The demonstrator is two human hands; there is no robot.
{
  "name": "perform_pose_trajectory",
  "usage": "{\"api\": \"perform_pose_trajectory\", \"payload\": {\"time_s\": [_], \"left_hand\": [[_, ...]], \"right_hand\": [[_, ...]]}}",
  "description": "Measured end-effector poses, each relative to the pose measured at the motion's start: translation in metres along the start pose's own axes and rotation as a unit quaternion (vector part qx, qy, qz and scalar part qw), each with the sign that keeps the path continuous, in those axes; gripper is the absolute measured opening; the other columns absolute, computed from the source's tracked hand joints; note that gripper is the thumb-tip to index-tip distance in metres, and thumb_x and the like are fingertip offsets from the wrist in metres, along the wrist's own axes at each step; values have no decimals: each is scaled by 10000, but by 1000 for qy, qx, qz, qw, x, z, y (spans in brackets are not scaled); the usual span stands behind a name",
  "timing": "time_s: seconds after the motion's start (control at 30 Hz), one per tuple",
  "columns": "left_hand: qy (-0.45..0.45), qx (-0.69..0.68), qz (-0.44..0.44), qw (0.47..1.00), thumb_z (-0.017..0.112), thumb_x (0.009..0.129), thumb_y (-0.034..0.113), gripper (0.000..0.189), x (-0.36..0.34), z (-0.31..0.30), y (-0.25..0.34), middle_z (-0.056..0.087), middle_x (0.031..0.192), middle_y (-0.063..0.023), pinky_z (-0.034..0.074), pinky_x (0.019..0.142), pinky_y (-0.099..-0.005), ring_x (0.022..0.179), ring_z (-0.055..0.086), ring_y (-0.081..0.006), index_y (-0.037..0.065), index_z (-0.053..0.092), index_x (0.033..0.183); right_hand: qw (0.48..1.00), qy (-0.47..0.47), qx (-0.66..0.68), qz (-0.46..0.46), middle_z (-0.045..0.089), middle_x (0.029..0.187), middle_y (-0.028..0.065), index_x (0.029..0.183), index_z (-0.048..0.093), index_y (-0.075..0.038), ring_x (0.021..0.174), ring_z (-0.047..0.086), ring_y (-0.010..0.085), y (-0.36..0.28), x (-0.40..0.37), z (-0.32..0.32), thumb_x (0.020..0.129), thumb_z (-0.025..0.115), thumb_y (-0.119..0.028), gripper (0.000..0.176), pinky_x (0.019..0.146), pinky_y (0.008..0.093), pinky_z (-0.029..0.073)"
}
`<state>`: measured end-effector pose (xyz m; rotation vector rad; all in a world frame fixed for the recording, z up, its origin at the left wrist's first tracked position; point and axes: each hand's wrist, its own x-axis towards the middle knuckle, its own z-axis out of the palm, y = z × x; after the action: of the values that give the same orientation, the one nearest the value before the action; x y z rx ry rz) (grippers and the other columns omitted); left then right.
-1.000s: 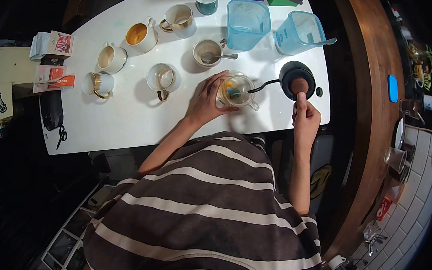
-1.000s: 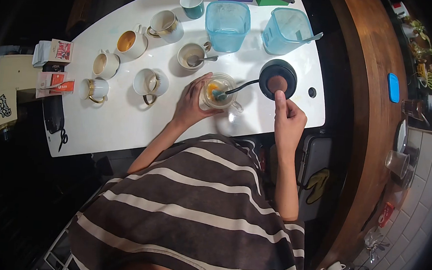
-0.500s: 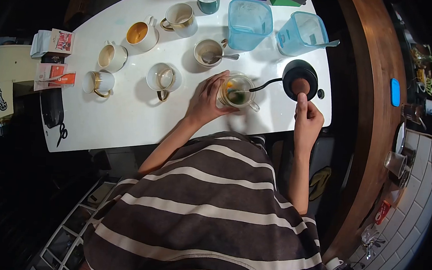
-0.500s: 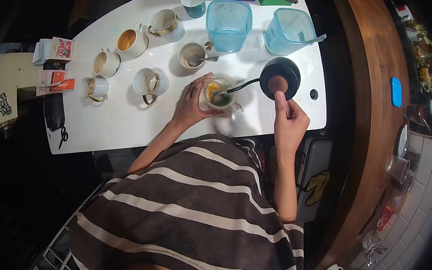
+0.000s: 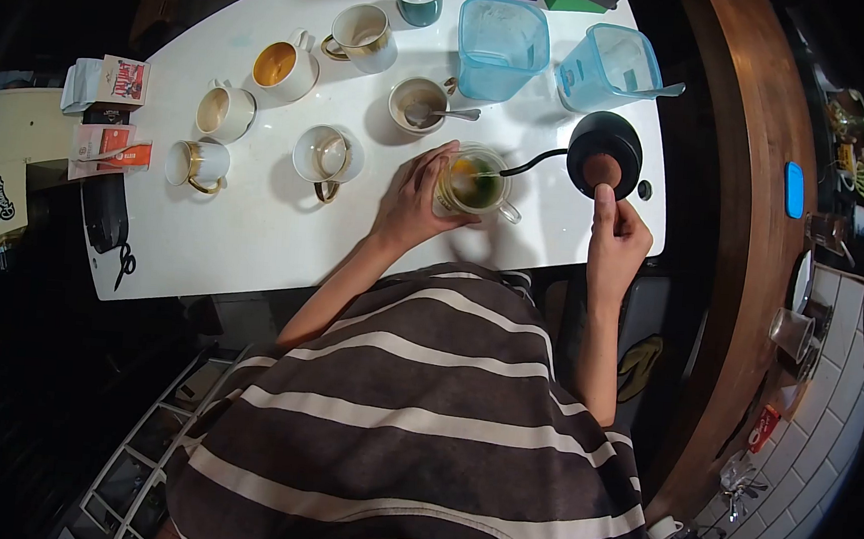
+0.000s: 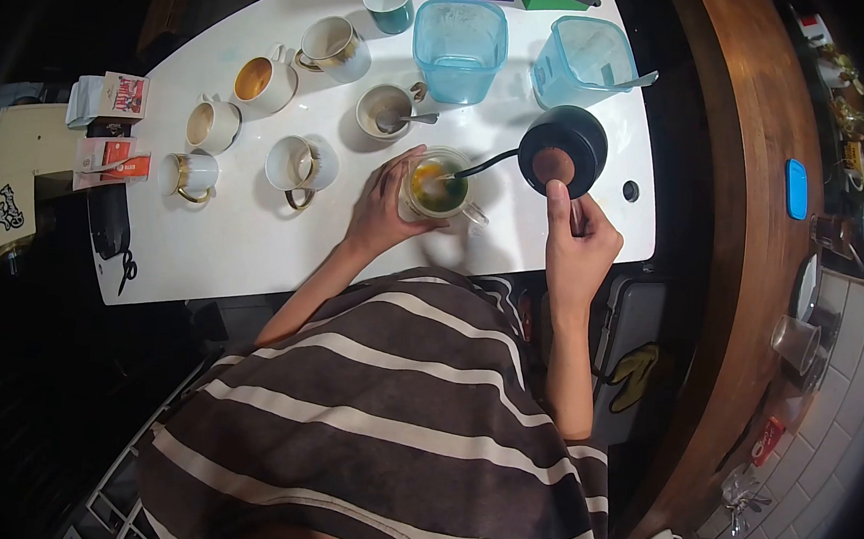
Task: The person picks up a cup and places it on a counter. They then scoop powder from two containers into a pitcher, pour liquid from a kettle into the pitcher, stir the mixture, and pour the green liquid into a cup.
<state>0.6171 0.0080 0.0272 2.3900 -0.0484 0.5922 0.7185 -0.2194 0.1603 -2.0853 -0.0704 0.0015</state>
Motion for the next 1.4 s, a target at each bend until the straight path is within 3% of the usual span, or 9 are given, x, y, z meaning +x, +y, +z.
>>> {"api": "perform_pose_trajectory", "payload": {"time_s": [0.1,0.17,0.4,0.47,0.67,0.93,1.13,1.4], "left_hand": [[-6,-2,-11,1000,931,619,458,1084,0,-1,2,496,1473,-129,407,1111,-428,1324,507,-315,13,380,1439],[-7,-12,-10,1000,918,647,463,1039,2,-1,3,503,1439,-182,397,1131,-440,1317,507,-352,-17,393,1404],[7,5,2,1000,918,648,479,1031,-1,-2,4,478,1399,-190,409,1069,-471,1266,510,-359,-2,377,1383],[41,11,11,999,951,601,452,1064,-2,1,3,466,1378,-171,414,1065,-465,1273,495,-347,49,356,1385],[57,8,13,998,966,603,359,1029,-4,2,1,454,1360,-191,412,1072,-474,1270,485,-366,57,356,1374],[61,2,12,998,939,640,358,996,-4,2,1,453,1369,-190,392,1058,-511,1258,477,-382,66,362,1397],[73,1,8,997,951,617,369,1012,-4,3,2,456,1357,-196,394,1048,-509,1243,480,-386,66,374,1391],[72,11,6,997,945,621,409,1020,-4,4,0,456,1342,-195,393,1035,-518,1218,486,-392,65,358,1382]], "right_hand": [[1000,3,-1,-8,327,555,-48,611,447,3,564,261,59,0,0,0,945,737,-333,556,499,299,182],[1000,4,-1,-14,323,552,-45,611,447,3,562,262,59,-1,0,-1,942,742,-330,554,497,298,184],[998,15,-44,-48,320,540,-19,630,446,25,558,258,67,-9,-3,-8,898,778,-273,521,488,297,191],[997,17,-54,-54,321,540,-15,633,447,27,558,257,69,-12,-5,-11,888,785,-267,516,487,296,192],[994,2,-85,-66,331,536,-9,637,465,26,559,275,62,-21,-12,-19,856,811,-284,514,477,285,217],[987,-41,-128,-84,463,534,26,718,610,56,532,356,72,-32,-14,-25,809,844,-317,449,481,254,320],[985,-33,-126,-113,536,542,54,729,619,45,519,428,72,-32,-12,-20,783,864,-330,452,496,244,388],[979,-23,-135,-148,557,557,56,734,617,39,509,464,75,-36,-9,-16,763,884,-320,448,492,241,404]]}}
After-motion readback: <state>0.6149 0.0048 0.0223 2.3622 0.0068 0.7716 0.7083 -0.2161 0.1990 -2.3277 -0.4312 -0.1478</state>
